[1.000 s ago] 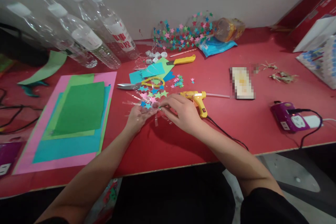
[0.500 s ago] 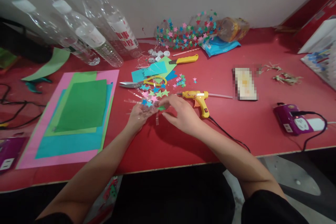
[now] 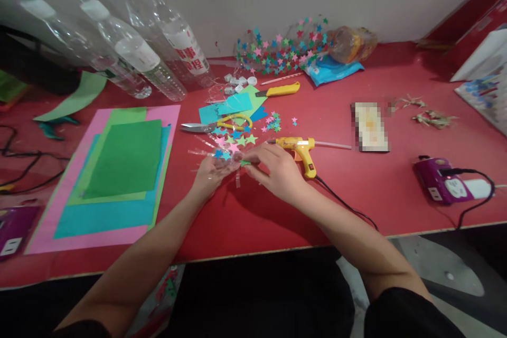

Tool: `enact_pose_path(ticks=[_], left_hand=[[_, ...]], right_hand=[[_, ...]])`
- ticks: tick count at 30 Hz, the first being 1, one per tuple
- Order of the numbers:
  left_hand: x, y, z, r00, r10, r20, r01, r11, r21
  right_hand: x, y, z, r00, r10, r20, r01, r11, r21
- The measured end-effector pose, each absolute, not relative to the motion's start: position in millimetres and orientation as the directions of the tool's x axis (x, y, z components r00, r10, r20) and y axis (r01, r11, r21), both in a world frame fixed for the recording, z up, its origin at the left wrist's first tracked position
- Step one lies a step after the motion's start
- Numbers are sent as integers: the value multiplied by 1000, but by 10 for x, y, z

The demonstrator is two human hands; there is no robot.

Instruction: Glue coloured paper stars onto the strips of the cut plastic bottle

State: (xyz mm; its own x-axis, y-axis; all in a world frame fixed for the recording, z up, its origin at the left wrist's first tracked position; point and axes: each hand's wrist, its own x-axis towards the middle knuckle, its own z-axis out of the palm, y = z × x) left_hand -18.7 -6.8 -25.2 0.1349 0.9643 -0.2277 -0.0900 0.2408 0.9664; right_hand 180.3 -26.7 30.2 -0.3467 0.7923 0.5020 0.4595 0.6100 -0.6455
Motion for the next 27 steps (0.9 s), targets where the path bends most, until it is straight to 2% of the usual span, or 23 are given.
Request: enact_pose_path(ticks=[5,8,15,20,24,27], left_hand=[[-166,-79,-188,136,963,-232,-73,243,967],[-163,-88,-188,154,958,-242,-86,257,963],[-165,-81,-219,144,955,-260,-92,274,957],[-154,-98,-153,159,956,-247,-90,264,960],[-140,-103,-114,181,956,-232,-56,245,968],[-138,-90,-139,181,957,-228,-84,246,966]], right_hand=[[1812,-258,267,-366,701,612,520,700,-491],[1818,-265,274,-369,689,623,557,701,-446],[1831,-277,320,-388,643,660,525,743,-415],[1837,-273,322,-405,663,630,516,734,-441],[1829,-284,322,-407,637,655,534,748,-395],[1817,-300,334,-399,654,643,518,739,-431]])
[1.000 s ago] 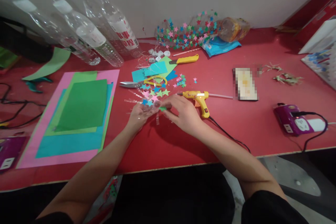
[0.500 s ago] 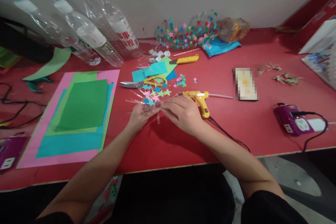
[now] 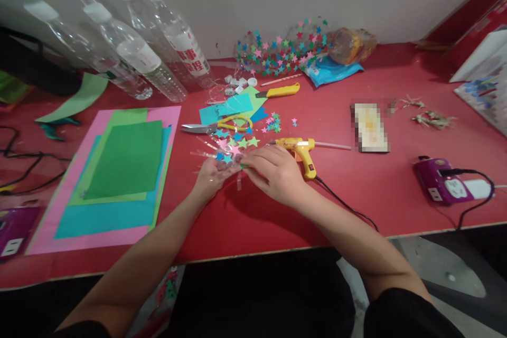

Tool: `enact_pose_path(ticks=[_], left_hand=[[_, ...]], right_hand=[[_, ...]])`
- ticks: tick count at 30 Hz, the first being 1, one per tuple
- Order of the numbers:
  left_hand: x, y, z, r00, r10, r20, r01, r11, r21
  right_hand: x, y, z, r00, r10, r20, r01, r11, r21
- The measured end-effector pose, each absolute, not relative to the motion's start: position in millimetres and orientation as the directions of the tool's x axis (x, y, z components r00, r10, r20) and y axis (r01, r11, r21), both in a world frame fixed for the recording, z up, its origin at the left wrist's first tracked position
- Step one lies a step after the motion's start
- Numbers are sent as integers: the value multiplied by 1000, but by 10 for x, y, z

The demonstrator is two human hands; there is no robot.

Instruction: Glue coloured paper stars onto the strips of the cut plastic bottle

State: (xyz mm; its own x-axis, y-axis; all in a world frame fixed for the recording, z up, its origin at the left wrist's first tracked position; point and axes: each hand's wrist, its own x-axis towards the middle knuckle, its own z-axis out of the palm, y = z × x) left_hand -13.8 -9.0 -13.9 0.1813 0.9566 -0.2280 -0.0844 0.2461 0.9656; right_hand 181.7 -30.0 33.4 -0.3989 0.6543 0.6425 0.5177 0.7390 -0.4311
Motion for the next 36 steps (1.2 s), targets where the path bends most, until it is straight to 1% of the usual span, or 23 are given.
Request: enact_pose_path(ticks=[4,6,9,13,16,18,22,24,27,31,34,36], left_hand=[[-167,-78,-178,123,959,-257,-104,270,957],[-184,-77,-179,110,956,-273,-93,283,955],[-191,-73,-180,103,955,-279,-99,289,952],[-175,-55,-214,72,960,-271,-173,279,944],[-180,-44,-248,17,969,-245,-189,244,951],[-198,-43,-262,-21,972,-234,-178,227,958],[-234,-60,-244,-56,974,-221,-147,211,966],[-236,-73,-213,-45,974,-220,-122,213,969],[-217,-81,-177,-23,975,-221,-88,219,972],[-192,-76,-189,-1,975,-222,-64,221,973],[-192,-69,-239,16,977,-214,-39,214,976],[-198,-62,-285,32,984,-175,-19,176,984]], right_hand=[[1807,-320,367,-384,728,569,470,684,-558],[1807,-331,380,-369,760,535,469,649,-599],[1806,-349,395,-324,786,526,494,615,-614],[1811,-363,420,-280,808,519,519,582,-626],[1829,-352,442,-251,844,474,519,531,-670],[1844,-335,456,-263,874,408,495,485,-721],[1857,-295,467,-287,941,180,385,285,-878],[1853,-279,459,-279,953,119,301,204,-931],[1843,-266,428,-283,957,70,166,120,-979],[1832,-271,384,-299,954,0,10,3,-1000],[1819,-286,382,-282,959,-4,-57,-21,-998],[1812,-298,397,-284,959,-14,-67,-35,-997]])
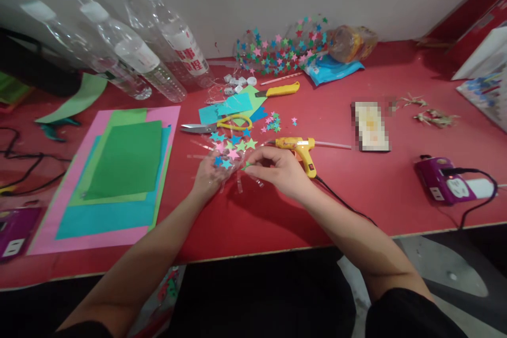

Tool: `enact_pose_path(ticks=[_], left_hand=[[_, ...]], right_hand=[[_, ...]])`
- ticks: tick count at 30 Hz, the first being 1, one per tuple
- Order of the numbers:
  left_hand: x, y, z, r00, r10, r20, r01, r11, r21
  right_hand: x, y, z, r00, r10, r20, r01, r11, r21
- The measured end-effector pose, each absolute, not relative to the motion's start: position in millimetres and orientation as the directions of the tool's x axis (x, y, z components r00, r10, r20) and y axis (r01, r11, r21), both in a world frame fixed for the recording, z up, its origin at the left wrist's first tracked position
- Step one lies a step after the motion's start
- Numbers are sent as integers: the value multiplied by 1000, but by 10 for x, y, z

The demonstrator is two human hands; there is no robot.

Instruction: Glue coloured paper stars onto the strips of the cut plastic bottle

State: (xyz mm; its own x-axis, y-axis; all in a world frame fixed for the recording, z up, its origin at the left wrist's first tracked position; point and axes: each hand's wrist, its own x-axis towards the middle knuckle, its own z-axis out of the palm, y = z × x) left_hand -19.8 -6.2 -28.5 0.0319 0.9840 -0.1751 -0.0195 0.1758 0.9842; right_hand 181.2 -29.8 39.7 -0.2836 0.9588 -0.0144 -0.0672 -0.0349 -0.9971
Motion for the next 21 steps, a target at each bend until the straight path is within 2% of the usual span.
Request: enact_pose_path(ticks=[6,12,16,21], left_hand=[[-193,-48,-320,84,995,-58,27,55,998],[-195,-76,-126,141,990,-17,201,-12,980],[-213,-84,-152,113,992,-58,161,40,986],[-237,-79,-326,72,991,-113,26,111,993]], right_hand=[[1812,-325,444,-321,945,-58,-86,-91,-992],[1804,-305,413,-231,971,-64,-51,-78,-996],[1810,-297,445,-209,976,61,119,88,-989],[1840,-329,512,-245,939,240,319,312,-895]])
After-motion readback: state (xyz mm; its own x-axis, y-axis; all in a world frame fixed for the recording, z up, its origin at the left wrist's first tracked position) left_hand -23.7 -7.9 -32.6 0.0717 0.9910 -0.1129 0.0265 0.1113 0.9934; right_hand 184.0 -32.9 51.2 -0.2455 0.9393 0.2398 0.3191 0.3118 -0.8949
